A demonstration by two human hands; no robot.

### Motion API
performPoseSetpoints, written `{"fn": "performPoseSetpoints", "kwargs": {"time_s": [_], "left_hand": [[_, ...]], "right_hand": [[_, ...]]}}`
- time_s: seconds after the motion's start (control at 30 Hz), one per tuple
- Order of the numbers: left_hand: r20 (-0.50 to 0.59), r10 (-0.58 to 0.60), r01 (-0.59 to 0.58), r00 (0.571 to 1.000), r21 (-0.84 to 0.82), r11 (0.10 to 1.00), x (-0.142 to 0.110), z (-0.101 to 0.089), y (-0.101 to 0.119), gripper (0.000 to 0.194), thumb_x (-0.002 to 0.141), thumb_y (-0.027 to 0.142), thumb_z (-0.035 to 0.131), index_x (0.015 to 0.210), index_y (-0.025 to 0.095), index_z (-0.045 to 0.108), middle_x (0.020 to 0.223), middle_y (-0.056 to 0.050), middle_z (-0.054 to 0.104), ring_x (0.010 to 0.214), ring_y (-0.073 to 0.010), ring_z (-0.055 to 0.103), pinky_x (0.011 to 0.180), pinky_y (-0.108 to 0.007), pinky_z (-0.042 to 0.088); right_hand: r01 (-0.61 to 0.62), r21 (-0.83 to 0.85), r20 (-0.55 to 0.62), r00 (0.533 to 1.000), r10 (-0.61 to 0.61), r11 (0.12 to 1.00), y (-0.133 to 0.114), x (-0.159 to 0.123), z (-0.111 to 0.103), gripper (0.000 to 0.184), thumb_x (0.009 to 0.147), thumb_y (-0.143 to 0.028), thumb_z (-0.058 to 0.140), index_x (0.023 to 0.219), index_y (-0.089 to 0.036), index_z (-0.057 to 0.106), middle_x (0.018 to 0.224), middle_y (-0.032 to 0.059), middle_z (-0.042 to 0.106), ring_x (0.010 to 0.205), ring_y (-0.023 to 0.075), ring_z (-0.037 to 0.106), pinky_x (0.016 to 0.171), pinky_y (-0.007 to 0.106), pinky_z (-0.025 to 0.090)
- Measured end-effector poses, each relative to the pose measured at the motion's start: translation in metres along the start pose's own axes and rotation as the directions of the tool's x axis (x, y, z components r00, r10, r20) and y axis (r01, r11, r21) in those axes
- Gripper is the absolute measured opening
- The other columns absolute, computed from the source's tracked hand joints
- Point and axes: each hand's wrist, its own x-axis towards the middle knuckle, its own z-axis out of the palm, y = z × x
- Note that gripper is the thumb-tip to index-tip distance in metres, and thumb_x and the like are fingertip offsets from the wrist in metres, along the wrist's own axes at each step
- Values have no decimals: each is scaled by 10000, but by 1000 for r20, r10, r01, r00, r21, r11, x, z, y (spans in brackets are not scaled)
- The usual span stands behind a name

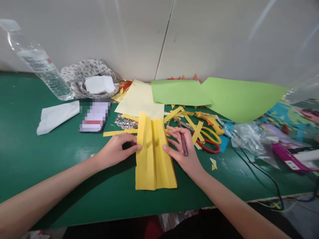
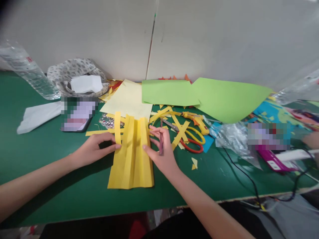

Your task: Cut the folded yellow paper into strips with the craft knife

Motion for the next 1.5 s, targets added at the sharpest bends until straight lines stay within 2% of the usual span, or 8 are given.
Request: {"fn": "performPoseSetpoints", "kwargs": {"time_s": [0.07, 0.17, 0.23, 0.4, 0.57, 0.77, 1.17, 1.5], "left_hand": [[21, 11, -10, 1000, -18, 1000, 0, 3, 4, 211, 875, 341, 559, 737, 191, 614, 728, 4, 654, 668, -131, 603, 625, -255, 472], [36, 12, -11, 999, -31, 999, 0, 4, 10, 221, 880, 306, 549, 701, 186, 597, 675, 17, 624, 623, -117, 581, 593, -238, 457], [31, 7, -5, 999, -48, 999, 0, 4, 14, 229, 880, 303, 545, 689, 186, 593, 655, 20, 611, 605, -112, 564, 569, -229, 448], [-34, 34, -37, 999, -93, 995, 3, 9, 25, 209, 880, 306, 554, 713, 186, 593, 678, 17, 612, 628, -112, 547, 594, -237, 451], [14, -39, 41, 999, -211, 977, 12, 17, 30, 225, 869, 306, 573, 680, 184, 566, 649, 29, 562, 611, -104, 493, 581, -235, 422], [109, -135, 163, 985, -315, 935, 13, 25, 18, 250, 850, 355, 591, 690, 169, 539, 650, 36, 489, 585, -95, 415, 548, -237, 356], [5, -218, 183, 976, -565, 805, 16, 25, 10, 281, 839, 404, 600, 703, 173, 516, 678, 29, 511, 635, -102, 482, 619, -234, 414], [50, -284, 242, 958, -671, 700, 16, 18, 13, 251, 836, 395, 604, 954, 173, 609, 892, -23, 650, 845, -150, 610, 805, -294, 468]], "right_hand": [[134, -204, 33, 991, -130, 970, -4, -2, 2, 322, 757, -159, 643, 975, -265, 430, 1309, 107, 528, 1288, 265, 464, 1022, 521, 408], [255, -375, 83, 967, -242, 891, -13, -6, 5, 207, 783, -97, 550, 867, -247, 436, 1067, 96, 635, 1079, 266, 605, 920, 483, 468], [239, -363, 105, 971, -215, 901, -20, -9, 7, 182, 798, -109, 536, 819, -247, 418, 880, 54, 648, 820, 222, 654, 730, 382, 519], [66, -264, 119, 992, -35, 962, -32, -14, 10, 234, 829, -289, 611, 797, -247, 383, 596, -60, 508, 446, 115, 482, 453, 254, 382], [-14, -206, 62, 998, 27, 978, -25, -13, 9, 224, 819, -266, 605, 795, -246, 384, 626, -57, 503, 493, 123, 512, 481, 256, 396], [34, -190, 26, 999, -29, 981, -17, -9, 13, 200, 821, -243, 603, 818, -247, 404, 635, -50, 503, 551, 146, 553, 528, 280, 437], [219, -181, -136, 960, -245, 959, -4, 8, 30, 214, 818, -217, 623, 811, -235, 410, 667, -48, 533, 508, 99, 506, 501, 236, 423], [290, -295, -154, 926, -345, 910, 3, 27, 26, 210, 818, -212, 624, 812, -234, 416, 613, -57, 522, 468, 99, 533, 456, 225, 430]]}}
